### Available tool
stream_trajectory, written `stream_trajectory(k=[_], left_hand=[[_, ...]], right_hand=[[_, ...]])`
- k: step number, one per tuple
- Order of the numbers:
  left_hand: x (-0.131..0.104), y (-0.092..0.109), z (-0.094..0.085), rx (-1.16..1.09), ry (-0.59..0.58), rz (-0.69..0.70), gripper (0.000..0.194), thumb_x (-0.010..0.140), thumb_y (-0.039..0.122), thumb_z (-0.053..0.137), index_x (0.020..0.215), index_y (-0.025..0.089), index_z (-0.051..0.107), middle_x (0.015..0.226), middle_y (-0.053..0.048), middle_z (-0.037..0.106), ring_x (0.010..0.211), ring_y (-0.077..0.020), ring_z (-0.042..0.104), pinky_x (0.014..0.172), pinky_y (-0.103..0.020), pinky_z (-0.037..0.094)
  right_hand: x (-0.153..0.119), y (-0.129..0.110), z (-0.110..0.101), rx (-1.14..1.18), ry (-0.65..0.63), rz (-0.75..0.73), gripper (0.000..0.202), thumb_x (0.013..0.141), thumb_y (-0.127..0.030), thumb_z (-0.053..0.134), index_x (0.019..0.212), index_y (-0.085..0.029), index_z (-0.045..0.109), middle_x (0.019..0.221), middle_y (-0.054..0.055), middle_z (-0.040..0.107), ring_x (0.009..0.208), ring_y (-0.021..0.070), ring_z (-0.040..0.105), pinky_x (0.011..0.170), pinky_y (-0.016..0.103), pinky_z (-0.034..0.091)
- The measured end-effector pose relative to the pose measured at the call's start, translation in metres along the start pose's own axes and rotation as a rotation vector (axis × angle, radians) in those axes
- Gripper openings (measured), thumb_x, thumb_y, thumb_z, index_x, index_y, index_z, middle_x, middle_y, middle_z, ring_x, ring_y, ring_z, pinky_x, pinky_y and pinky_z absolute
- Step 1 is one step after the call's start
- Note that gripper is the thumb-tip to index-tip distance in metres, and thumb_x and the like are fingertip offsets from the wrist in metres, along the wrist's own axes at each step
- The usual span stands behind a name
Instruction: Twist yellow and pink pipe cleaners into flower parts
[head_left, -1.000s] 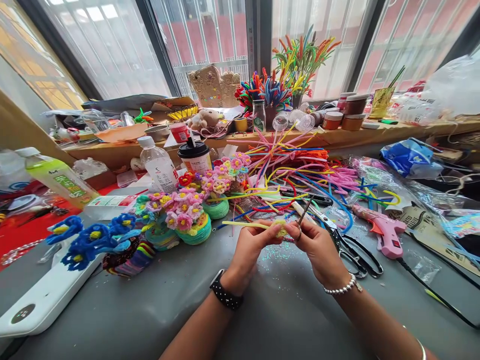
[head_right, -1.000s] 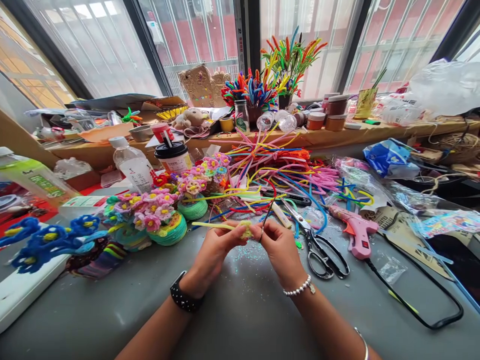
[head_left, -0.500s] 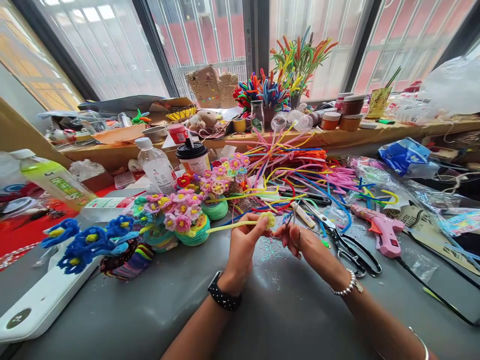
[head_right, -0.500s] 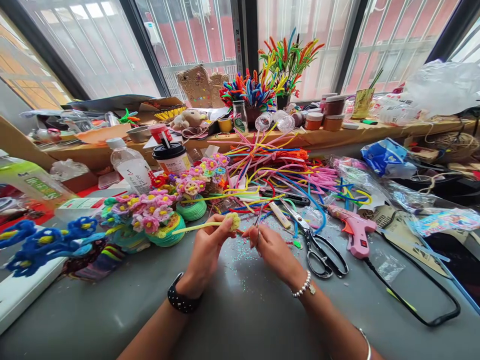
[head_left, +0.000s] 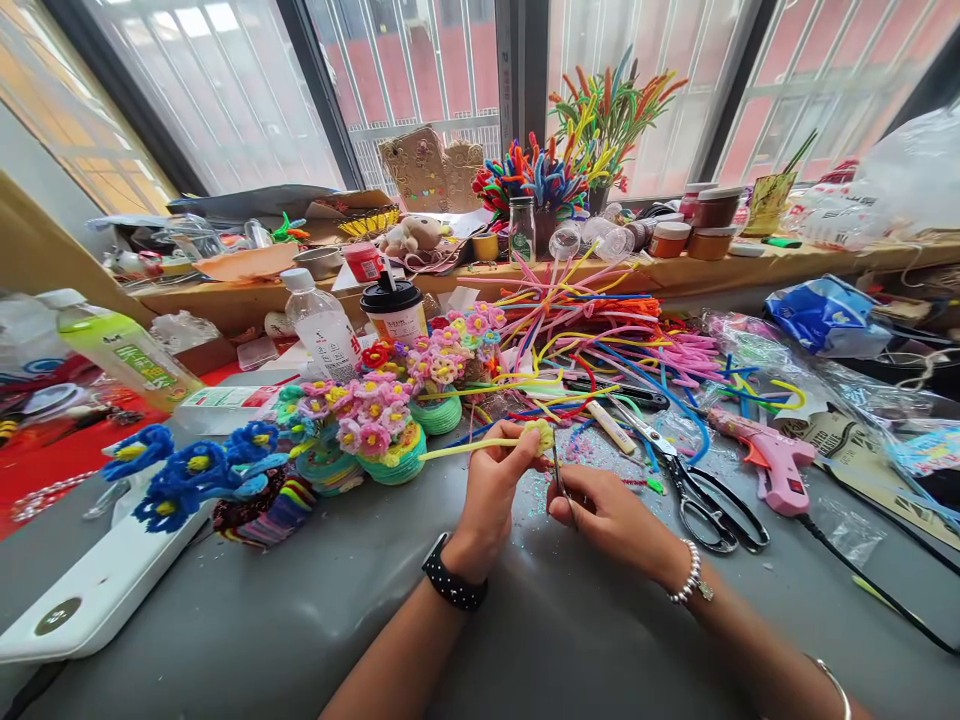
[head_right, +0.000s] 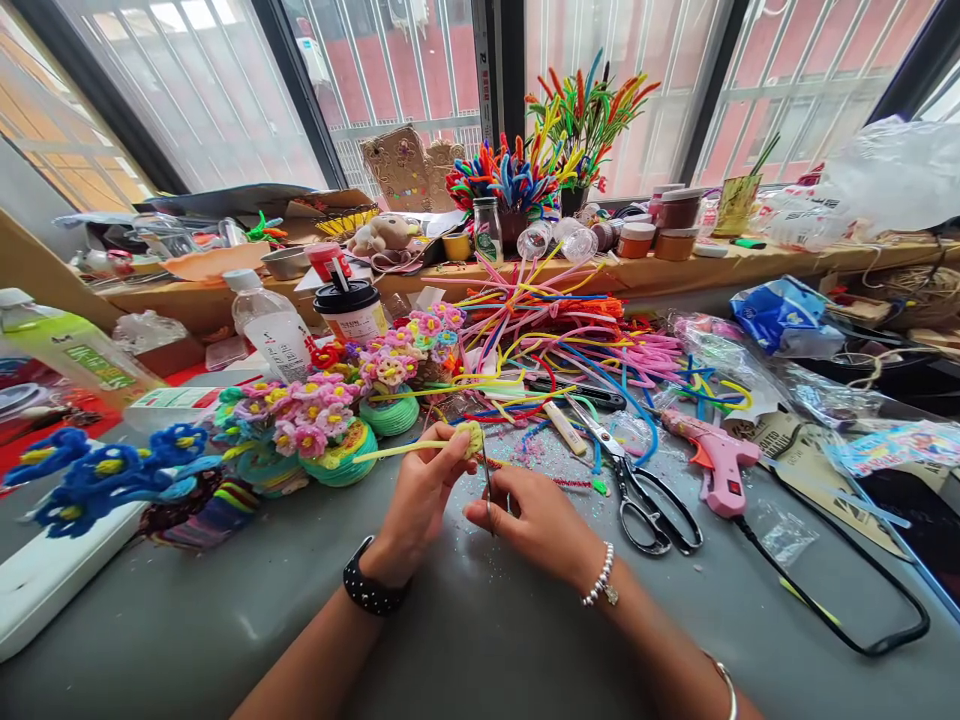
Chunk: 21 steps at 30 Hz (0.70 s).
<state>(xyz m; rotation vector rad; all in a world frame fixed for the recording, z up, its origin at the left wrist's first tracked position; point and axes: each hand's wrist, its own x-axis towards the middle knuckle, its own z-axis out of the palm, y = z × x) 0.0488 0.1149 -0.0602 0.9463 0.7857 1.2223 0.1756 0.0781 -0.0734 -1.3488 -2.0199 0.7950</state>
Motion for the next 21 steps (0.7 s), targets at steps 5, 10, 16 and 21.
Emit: stream_trajectory(k=[5,10,16,21], left_hand=[[0.0,-0.002,0.0,-0.016,0.036,-0.006,0.019,0.065,0.024,0.061,0.066,0.015,0.045,0.061,0.005,0.05,0.051,-0.0051,0.049,0.052,-0.018,0.04],[0.0,-0.001,0.0,-0.028,0.061,-0.013,0.019,0.066,0.025,0.062,0.066,0.015,0.046,0.062,0.004,0.05,0.05,-0.0043,0.047,0.052,-0.017,0.039],[0.001,0.001,0.0,-0.134,0.039,-0.008,0.012,0.066,0.02,0.062,0.069,0.014,0.052,0.069,0.002,0.055,0.06,-0.0049,0.049,0.057,-0.016,0.041],[0.003,-0.002,-0.001,-0.179,-0.009,-0.033,0.01,0.067,0.02,0.062,0.073,0.015,0.056,0.072,0.001,0.058,0.066,-0.0067,0.052,0.063,-0.019,0.043]], right_hand=[[0.001,-0.001,0.006,0.013,0.081,0.001,0.056,0.076,-0.063,0.024,0.056,-0.017,0.048,0.055,0.001,0.049,0.052,0.0117,0.043,0.05,0.023,0.032],[0.002,-0.001,0.008,0.049,0.167,0.004,0.053,0.078,-0.058,0.029,0.048,-0.017,0.046,0.048,-0.001,0.048,0.048,0.0102,0.044,0.049,0.022,0.033],[0.0,0.004,-0.01,-0.059,0.154,0.01,0.052,0.077,-0.061,0.028,0.054,-0.017,0.046,0.054,0.0,0.048,0.051,0.0115,0.043,0.049,0.023,0.032],[-0.003,0.008,-0.019,-0.203,0.056,0.047,0.045,0.074,-0.061,0.036,0.07,-0.018,0.048,0.066,0.001,0.052,0.058,0.0136,0.046,0.053,0.025,0.034]])
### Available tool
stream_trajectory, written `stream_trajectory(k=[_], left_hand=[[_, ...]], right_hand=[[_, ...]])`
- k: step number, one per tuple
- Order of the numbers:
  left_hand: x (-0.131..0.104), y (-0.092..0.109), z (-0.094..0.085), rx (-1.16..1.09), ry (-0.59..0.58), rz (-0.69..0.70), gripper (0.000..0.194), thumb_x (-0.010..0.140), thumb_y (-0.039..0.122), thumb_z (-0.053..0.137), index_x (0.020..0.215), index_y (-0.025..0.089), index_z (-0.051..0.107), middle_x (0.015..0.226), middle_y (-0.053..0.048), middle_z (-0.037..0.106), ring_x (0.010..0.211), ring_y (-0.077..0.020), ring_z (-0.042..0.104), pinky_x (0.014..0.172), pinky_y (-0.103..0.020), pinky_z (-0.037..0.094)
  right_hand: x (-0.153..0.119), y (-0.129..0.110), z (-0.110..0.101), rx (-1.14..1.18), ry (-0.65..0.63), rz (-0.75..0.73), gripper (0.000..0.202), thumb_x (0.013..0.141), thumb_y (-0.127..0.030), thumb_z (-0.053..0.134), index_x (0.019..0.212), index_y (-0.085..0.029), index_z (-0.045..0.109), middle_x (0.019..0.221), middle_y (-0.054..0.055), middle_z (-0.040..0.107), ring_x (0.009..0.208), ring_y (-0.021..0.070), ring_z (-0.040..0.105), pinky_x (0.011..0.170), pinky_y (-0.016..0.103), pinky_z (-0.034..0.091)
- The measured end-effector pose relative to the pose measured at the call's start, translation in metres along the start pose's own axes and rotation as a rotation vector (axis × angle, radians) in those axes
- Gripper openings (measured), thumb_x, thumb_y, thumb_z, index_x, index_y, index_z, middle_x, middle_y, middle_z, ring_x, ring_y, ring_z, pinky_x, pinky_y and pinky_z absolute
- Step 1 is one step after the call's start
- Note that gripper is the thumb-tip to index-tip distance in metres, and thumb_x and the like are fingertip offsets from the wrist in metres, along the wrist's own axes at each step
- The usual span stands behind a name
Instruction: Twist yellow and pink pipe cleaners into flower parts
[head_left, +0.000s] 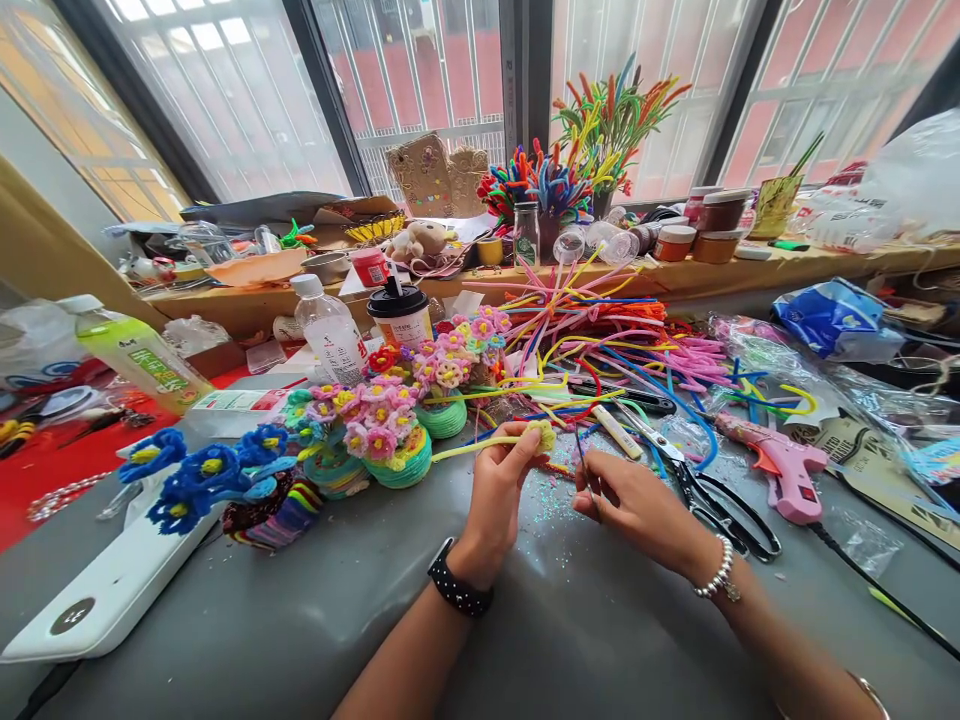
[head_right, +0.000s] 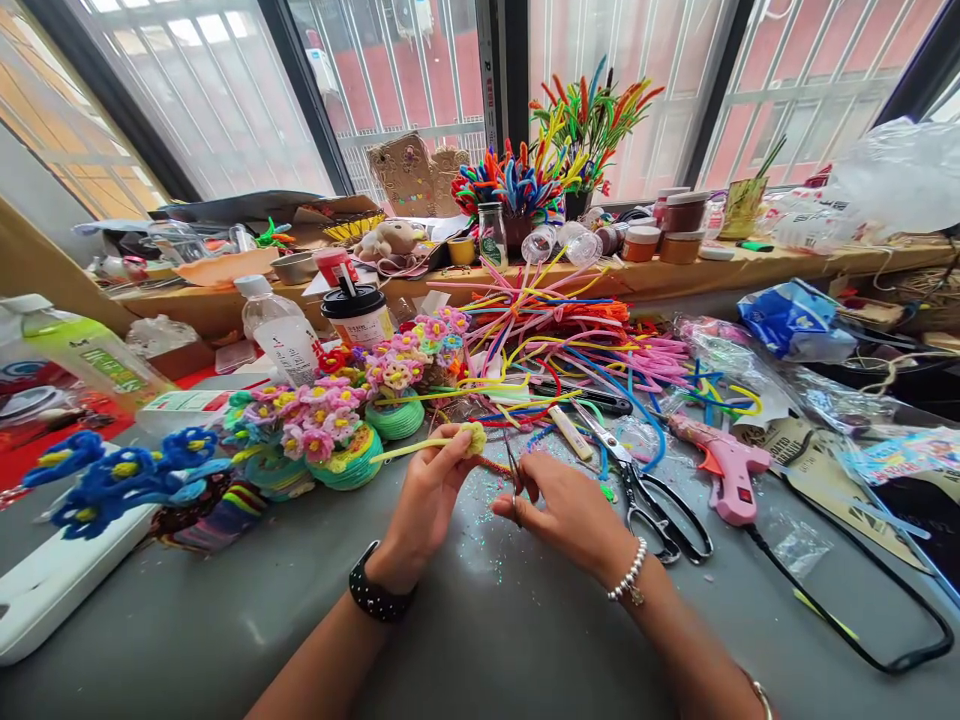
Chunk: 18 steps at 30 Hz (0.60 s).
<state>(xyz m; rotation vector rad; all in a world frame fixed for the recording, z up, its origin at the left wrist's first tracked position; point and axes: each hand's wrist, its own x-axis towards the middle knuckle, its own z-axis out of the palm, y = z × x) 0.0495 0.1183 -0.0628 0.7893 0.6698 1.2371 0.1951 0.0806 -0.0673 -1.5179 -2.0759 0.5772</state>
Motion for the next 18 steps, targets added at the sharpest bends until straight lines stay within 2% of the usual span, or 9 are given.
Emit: stream_trajectory(k=[6,18], left_hand=[[0.0,0.001,0.0,0.004,-0.022,-0.043,0.01,0.066,0.019,0.064,0.071,0.013,0.059,0.071,0.0,0.06,0.067,-0.0076,0.055,0.063,-0.019,0.044],[-0.001,0.002,0.001,-0.062,0.019,-0.143,0.014,0.06,0.021,0.068,0.066,0.012,0.06,0.063,0.001,0.059,0.058,-0.0062,0.054,0.06,-0.018,0.045]], right_hand=[[-0.001,-0.005,0.004,-0.04,-0.061,0.013,0.045,0.074,-0.06,0.036,0.07,-0.018,0.048,0.068,0.002,0.054,0.06,0.0139,0.047,0.056,0.026,0.035],[0.001,-0.005,0.012,-0.037,0.061,-0.003,0.044,0.072,-0.059,0.042,0.057,-0.018,0.044,0.054,-0.002,0.048,0.05,0.0103,0.04,0.047,0.022,0.028]])
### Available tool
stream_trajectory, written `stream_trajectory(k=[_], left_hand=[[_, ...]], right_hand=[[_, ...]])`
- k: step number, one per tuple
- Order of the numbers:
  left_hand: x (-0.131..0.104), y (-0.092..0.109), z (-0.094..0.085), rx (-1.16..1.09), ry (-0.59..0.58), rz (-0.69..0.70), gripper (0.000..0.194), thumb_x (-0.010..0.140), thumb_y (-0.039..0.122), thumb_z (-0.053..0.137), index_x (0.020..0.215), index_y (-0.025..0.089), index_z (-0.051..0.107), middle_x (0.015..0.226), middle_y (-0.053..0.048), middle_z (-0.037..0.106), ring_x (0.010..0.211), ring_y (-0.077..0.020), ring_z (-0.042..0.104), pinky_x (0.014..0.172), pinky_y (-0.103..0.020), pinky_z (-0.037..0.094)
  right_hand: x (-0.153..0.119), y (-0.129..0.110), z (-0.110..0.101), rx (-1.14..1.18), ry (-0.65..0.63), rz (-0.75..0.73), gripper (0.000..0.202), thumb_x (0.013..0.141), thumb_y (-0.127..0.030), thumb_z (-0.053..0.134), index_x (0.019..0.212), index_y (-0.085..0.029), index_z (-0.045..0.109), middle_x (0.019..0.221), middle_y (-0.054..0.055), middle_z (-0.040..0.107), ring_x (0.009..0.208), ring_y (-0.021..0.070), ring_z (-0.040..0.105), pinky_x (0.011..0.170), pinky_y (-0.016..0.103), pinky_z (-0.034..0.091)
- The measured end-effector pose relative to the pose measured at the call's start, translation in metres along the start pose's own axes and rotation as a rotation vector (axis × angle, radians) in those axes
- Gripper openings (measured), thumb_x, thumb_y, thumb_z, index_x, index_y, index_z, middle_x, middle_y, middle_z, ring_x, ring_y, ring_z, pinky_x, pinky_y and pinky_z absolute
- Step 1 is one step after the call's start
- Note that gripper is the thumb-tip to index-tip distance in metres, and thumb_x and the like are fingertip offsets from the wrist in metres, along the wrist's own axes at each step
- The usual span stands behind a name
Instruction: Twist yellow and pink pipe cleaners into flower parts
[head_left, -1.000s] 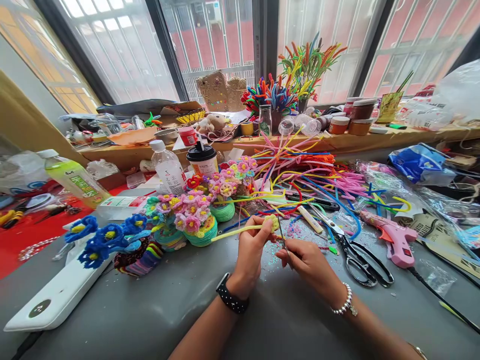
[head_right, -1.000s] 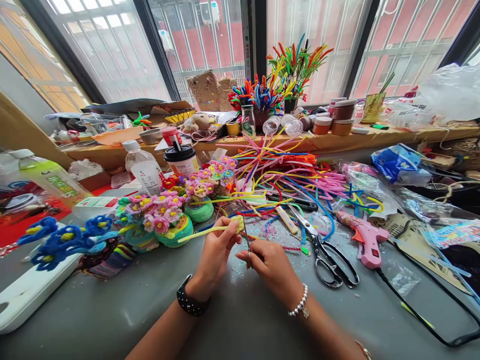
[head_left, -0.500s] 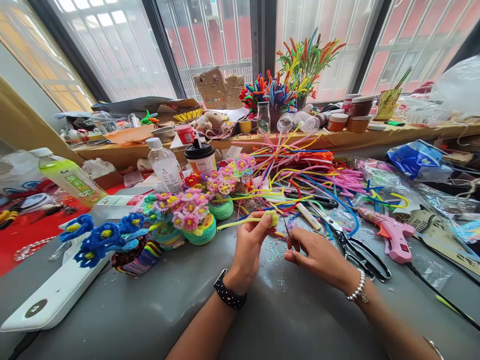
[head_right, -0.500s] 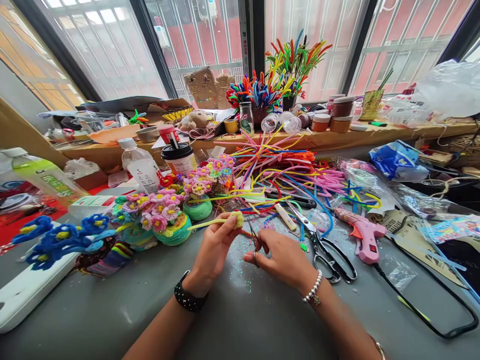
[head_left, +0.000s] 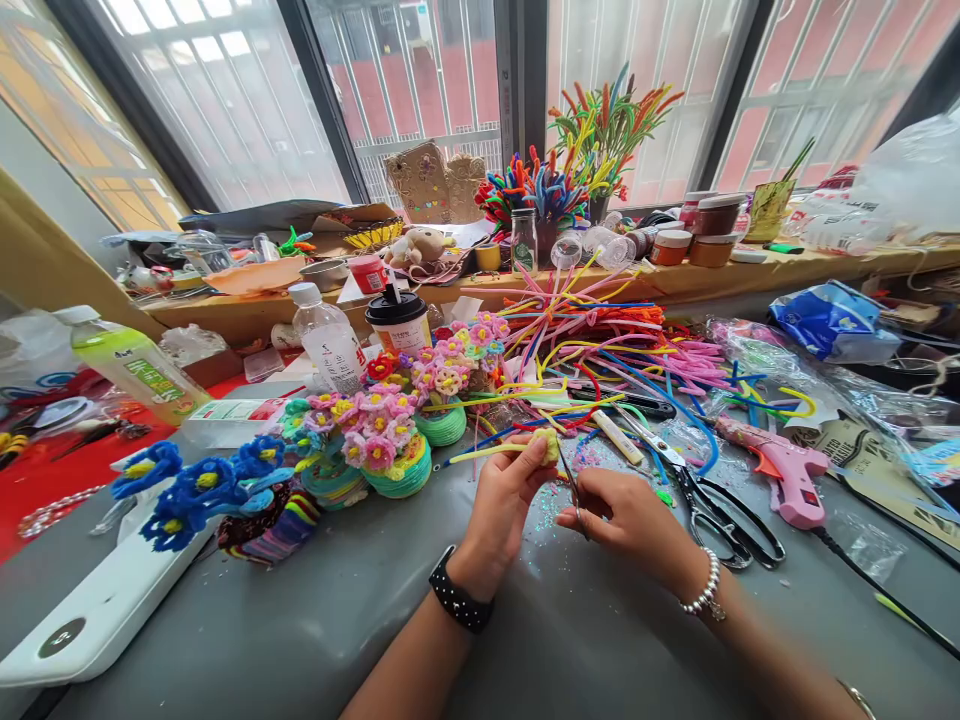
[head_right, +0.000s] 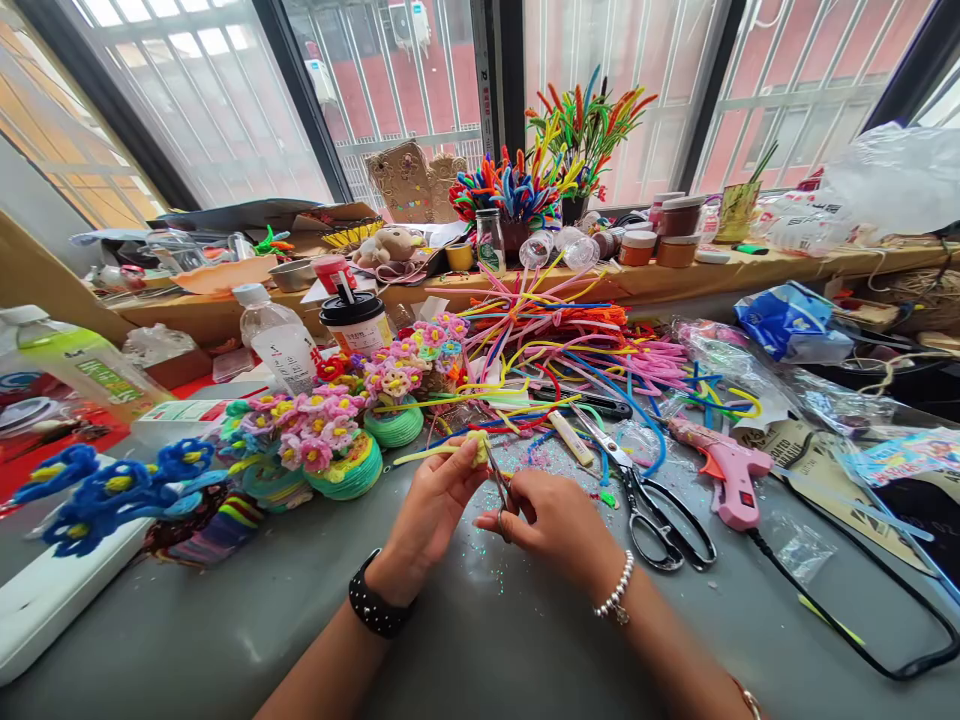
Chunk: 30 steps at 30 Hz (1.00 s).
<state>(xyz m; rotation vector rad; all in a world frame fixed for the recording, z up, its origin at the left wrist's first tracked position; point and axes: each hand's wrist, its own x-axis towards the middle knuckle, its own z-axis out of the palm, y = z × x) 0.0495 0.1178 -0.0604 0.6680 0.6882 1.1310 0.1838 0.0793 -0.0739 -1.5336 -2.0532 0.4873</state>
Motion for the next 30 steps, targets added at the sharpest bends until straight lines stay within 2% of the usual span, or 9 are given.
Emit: stream_trajectory(k=[9,13,17,23,30], left_hand=[[0.002,0.001,0.0,-0.026,0.07,0.029,0.017,0.059,0.016,0.069,0.07,0.012,0.056,0.066,0.001,0.061,0.058,-0.0052,0.055,0.058,-0.016,0.046],[0.002,0.001,0.001,-0.011,0.071,0.051,0.019,0.058,0.016,0.069,0.069,0.012,0.055,0.067,0.001,0.061,0.059,-0.0058,0.056,0.058,-0.017,0.045],[0.001,0.001,0.001,0.002,0.054,0.067,0.018,0.058,0.017,0.069,0.066,0.013,0.054,0.065,0.002,0.06,0.058,-0.0057,0.055,0.058,-0.017,0.045],[0.003,-0.001,0.0,0.01,0.044,0.102,0.017,0.059,0.019,0.068,0.066,0.014,0.053,0.066,0.002,0.06,0.058,-0.0061,0.055,0.061,-0.018,0.044],[0.003,0.001,-0.003,-0.011,0.057,0.143,0.018,0.061,0.018,0.067,0.07,0.015,0.052,0.068,0.003,0.061,0.064,-0.0061,0.056,0.063,-0.017,0.043]], right_hand=[[0.003,0.0,0.001,-0.009,0.043,-0.043,0.046,0.078,-0.054,0.037,0.051,-0.018,0.04,0.052,-0.001,0.046,0.049,0.0098,0.039,0.048,0.022,0.028],[0.002,0.0,0.002,0.093,-0.04,-0.038,0.048,0.077,-0.058,0.033,0.053,-0.017,0.042,0.053,-0.001,0.047,0.05,0.0101,0.04,0.048,0.022,0.029],[0.001,-0.003,0.006,0.248,-0.098,-0.061,0.055,0.076,-0.064,0.022,0.055,-0.017,0.043,0.054,0.0,0.047,0.051,0.0107,0.04,0.049,0.023,0.031],[0.003,-0.004,0.011,0.311,-0.06,-0.053,0.056,0.075,-0.065,0.023,0.053,-0.017,0.043,0.051,-0.001,0.047,0.05,0.0105,0.043,0.049,0.022,0.033],[0.004,0.004,0.002,0.165,0.023,-0.057,0.052,0.077,-0.06,0.03,0.047,-0.018,0.037,0.047,-0.002,0.042,0.046,0.0088,0.038,0.047,0.021,0.029]])
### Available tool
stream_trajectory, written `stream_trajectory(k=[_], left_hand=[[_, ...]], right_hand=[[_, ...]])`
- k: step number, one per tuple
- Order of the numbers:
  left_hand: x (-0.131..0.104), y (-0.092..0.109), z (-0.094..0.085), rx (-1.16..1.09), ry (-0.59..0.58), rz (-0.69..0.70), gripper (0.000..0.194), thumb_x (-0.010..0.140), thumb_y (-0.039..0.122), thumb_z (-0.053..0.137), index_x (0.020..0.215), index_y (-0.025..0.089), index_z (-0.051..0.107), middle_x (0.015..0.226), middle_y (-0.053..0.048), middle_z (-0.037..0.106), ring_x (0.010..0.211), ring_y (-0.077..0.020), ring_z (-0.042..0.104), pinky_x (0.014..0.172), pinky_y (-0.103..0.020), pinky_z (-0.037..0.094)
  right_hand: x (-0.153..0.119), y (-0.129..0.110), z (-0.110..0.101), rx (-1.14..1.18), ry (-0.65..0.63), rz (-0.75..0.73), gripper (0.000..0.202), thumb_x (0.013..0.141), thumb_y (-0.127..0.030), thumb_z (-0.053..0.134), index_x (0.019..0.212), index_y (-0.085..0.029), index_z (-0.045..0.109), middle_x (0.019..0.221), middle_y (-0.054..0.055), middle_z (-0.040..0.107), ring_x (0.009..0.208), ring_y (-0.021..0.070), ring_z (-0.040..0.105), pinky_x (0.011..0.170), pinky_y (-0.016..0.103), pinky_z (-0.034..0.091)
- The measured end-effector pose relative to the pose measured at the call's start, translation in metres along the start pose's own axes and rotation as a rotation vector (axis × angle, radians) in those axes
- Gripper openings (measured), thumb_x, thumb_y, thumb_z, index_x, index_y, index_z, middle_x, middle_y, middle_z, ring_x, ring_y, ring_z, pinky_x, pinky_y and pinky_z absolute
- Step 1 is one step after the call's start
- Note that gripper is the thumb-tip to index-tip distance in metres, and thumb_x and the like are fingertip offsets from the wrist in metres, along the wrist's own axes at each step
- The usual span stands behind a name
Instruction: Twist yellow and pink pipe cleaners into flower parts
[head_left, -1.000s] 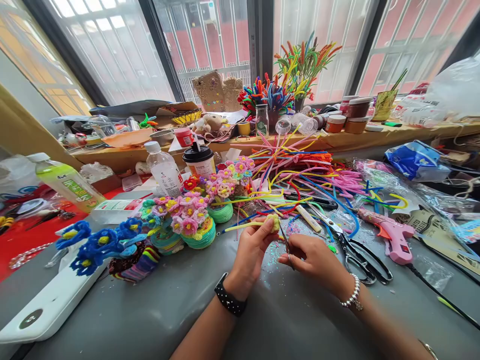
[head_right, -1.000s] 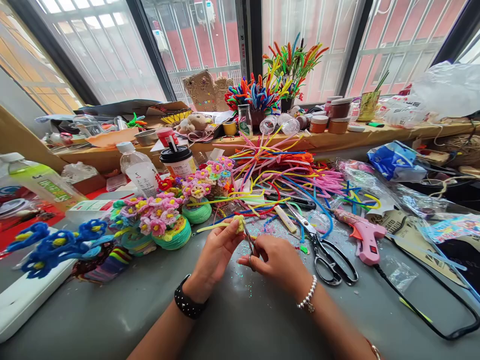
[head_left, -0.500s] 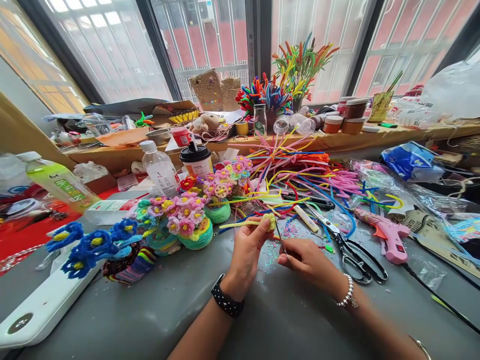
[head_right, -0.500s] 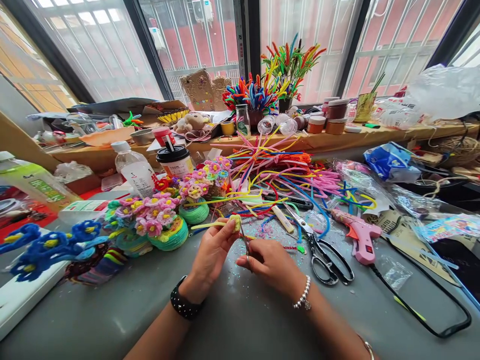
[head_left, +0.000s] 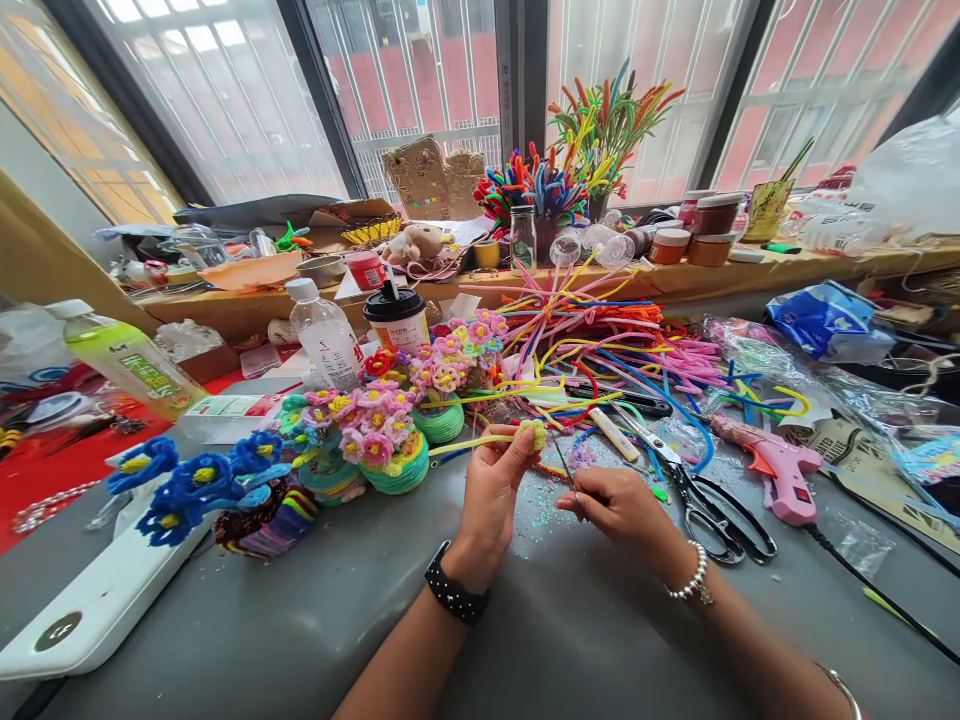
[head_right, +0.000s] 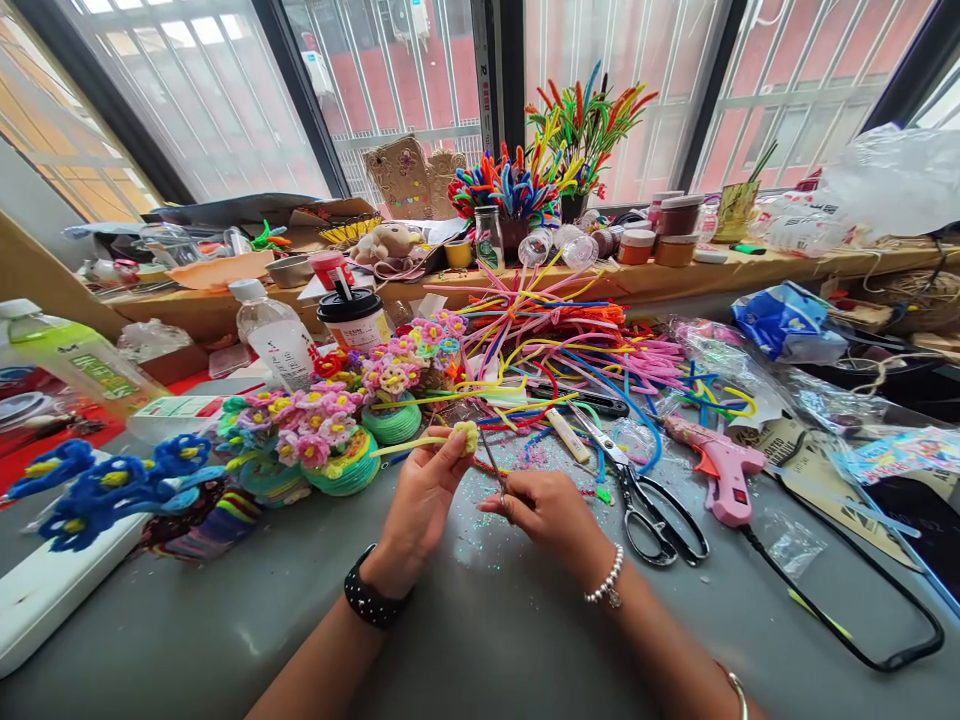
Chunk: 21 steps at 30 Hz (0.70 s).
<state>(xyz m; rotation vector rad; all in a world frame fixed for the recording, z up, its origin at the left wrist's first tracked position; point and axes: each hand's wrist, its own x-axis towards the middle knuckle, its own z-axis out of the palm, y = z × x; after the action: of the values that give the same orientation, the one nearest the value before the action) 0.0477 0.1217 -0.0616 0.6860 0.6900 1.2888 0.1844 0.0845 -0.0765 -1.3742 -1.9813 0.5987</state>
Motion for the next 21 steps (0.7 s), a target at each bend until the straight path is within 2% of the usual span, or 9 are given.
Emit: stream_trajectory(k=[8,14,21], left_hand=[[-0.004,0.002,0.002,0.097,-0.019,-0.081,0.019,0.059,0.02,0.068,0.071,0.015,0.054,0.07,0.001,0.06,0.064,-0.0076,0.056,0.06,-0.019,0.044],[-0.003,0.001,0.003,0.117,-0.022,-0.081,0.018,0.059,0.02,0.069,0.07,0.014,0.057,0.07,0.0,0.061,0.065,-0.0079,0.056,0.06,-0.018,0.044],[-0.004,0.001,0.002,0.119,-0.086,-0.071,0.013,0.062,0.018,0.067,0.068,0.014,0.056,0.07,0.001,0.06,0.065,-0.0072,0.055,0.061,-0.018,0.045]], right_hand=[[-0.005,0.007,-0.025,-0.365,-0.075,-0.005,0.045,0.072,-0.063,0.036,0.067,-0.019,0.047,0.066,0.001,0.053,0.057,0.0128,0.046,0.051,0.023,0.031],[-0.006,0.008,-0.026,-0.464,-0.084,-0.016,0.046,0.071,-0.063,0.037,0.07,-0.02,0.05,0.072,0.003,0.055,0.06,0.0147,0.05,0.051,0.024,0.033],[-0.006,0.007,-0.026,-0.494,-0.09,-0.005,0.046,0.072,-0.063,0.035,0.07,-0.019,0.05,0.072,0.003,0.056,0.062,0.0162,0.051,0.051,0.025,0.032]])
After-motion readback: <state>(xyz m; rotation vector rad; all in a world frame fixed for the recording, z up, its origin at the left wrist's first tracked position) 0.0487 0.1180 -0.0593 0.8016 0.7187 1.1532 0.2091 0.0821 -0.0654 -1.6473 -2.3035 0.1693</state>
